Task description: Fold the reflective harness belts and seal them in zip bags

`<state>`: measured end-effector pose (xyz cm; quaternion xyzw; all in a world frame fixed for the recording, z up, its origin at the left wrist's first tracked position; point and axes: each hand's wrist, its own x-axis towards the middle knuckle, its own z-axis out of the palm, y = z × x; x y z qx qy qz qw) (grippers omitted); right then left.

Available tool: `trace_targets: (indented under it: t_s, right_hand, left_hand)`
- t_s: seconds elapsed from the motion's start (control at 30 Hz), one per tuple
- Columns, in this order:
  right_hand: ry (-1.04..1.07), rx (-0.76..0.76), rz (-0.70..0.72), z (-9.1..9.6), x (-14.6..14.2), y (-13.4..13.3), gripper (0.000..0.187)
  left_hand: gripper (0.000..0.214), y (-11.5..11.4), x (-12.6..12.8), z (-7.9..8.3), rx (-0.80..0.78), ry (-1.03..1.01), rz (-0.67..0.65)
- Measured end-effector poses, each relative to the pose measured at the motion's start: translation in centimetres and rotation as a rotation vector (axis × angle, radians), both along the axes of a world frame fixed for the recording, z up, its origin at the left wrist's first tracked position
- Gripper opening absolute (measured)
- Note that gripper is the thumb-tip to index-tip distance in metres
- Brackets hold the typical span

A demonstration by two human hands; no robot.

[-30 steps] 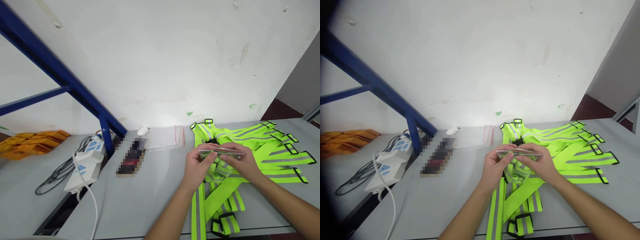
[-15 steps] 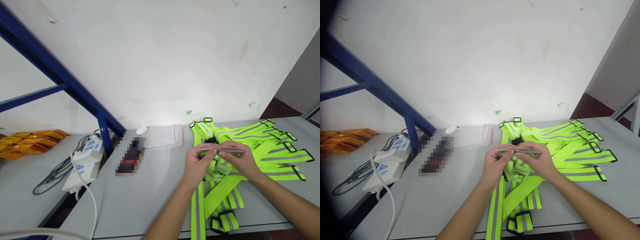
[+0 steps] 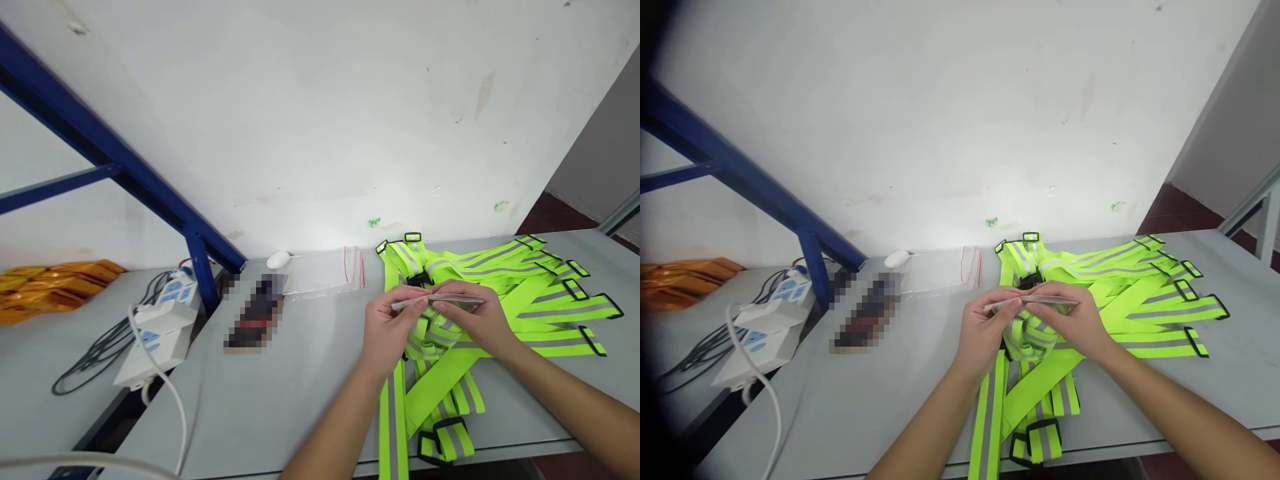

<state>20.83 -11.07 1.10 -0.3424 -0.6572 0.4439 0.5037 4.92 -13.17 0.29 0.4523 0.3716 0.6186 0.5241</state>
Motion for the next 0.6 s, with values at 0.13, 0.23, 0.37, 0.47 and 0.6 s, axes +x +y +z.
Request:
trace_targets:
  t_s: [0.13,0.23,0.37,0.47,0.6]
  right_hand:
    - [-0.002,-0.027,-0.009,-0.04,0.11,0.05,0.006]
    - [0.016,-0.038,-0.003,-0.09,0.14,0.07,0.006]
    - [0.021,-0.038,-0.001,0.05,0.07,0.01,0.005]
    - [0.021,-0.039,-0.001,0.21,0.03,-0.03,0.005]
    - [0.023,-0.048,-0.027,0.3,0.03,-0.03,0.006]
  left_hand:
    - [0.016,0.02,0.08,-0.02,-0.065,-0.072,0.015]
    - [0.014,0.07,0.08,-0.07,-0.071,-0.118,0.023]
    - [0.012,0.12,-0.02,-0.14,-0.061,-0.099,0.048]
    - [0.013,0.07,-0.06,-0.1,-0.056,-0.086,0.065]
    - [0.018,-0.15,0.06,0.21,-0.058,-0.019,0.002]
